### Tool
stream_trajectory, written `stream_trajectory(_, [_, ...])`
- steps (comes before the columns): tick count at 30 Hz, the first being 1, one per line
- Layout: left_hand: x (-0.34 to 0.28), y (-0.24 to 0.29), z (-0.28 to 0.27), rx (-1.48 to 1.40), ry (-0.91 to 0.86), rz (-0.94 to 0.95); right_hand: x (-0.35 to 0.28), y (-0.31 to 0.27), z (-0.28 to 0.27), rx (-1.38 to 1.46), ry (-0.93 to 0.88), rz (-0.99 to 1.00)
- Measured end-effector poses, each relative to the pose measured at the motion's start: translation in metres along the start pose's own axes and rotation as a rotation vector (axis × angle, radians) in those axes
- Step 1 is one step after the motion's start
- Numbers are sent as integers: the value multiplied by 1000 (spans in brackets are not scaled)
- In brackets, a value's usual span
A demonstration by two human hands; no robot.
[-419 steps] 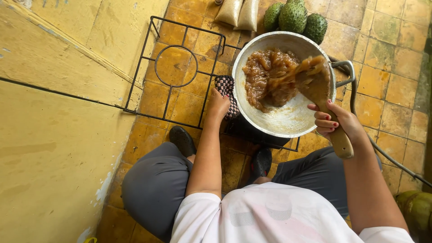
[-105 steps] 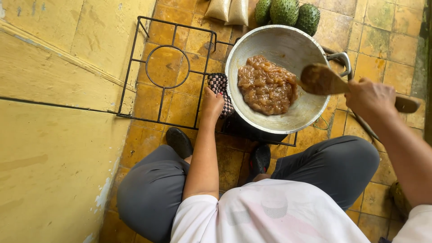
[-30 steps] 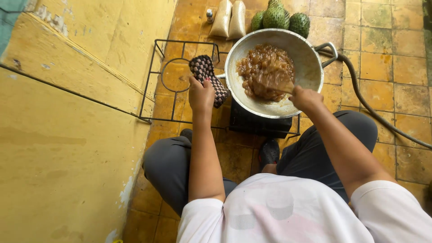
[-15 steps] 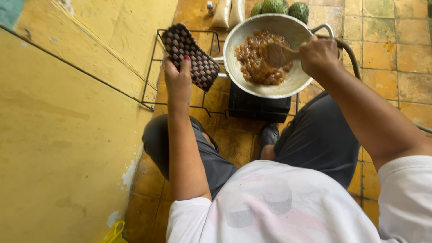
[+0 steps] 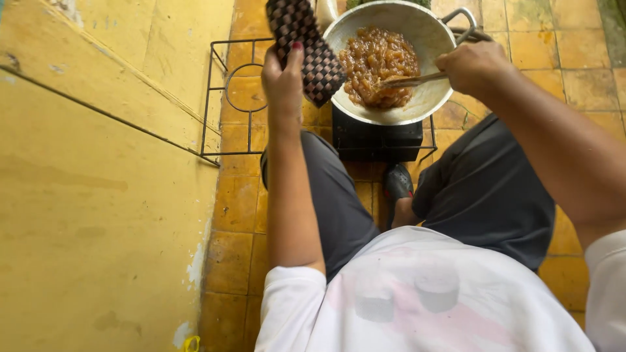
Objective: Stirring a thick brown paste in a pan with a wooden spatula
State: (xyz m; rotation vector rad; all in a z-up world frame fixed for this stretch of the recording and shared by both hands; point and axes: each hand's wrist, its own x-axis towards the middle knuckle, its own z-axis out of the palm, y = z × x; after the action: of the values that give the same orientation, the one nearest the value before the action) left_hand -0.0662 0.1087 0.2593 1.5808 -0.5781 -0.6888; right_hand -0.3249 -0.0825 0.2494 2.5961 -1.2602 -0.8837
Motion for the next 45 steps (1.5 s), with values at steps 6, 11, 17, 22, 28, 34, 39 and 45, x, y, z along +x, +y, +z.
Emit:
stream_trajectory(6, [22,-32,54,-206,-29,82,-21,-4,-11,7,-54,73])
stream_trajectory(11, [30,-53,77,-55,66,113,-1,-17,27,-151,-66,-22])
stream_trajectory(17, [32,-45,88,84,310,114,0,-22,28,-135,-10,-138])
stream_trajectory(22, [51,-105,89,154,472,-93,27,-8,69,-72,175,-188])
stream_trajectory(28, [127,-243,76,437,562,-352,20,-9,57,59,221,-166])
stream_trajectory(34, [180,-338,75,447,466,-434,10,-6,40,57,156,-182])
stream_trajectory(39, [175,-339,93,205,460,-349,-2,-17,27,31,67,-114])
stream_trajectory(45, [140,-325,95,174,516,-286,-45,-61,34,85,32,-116])
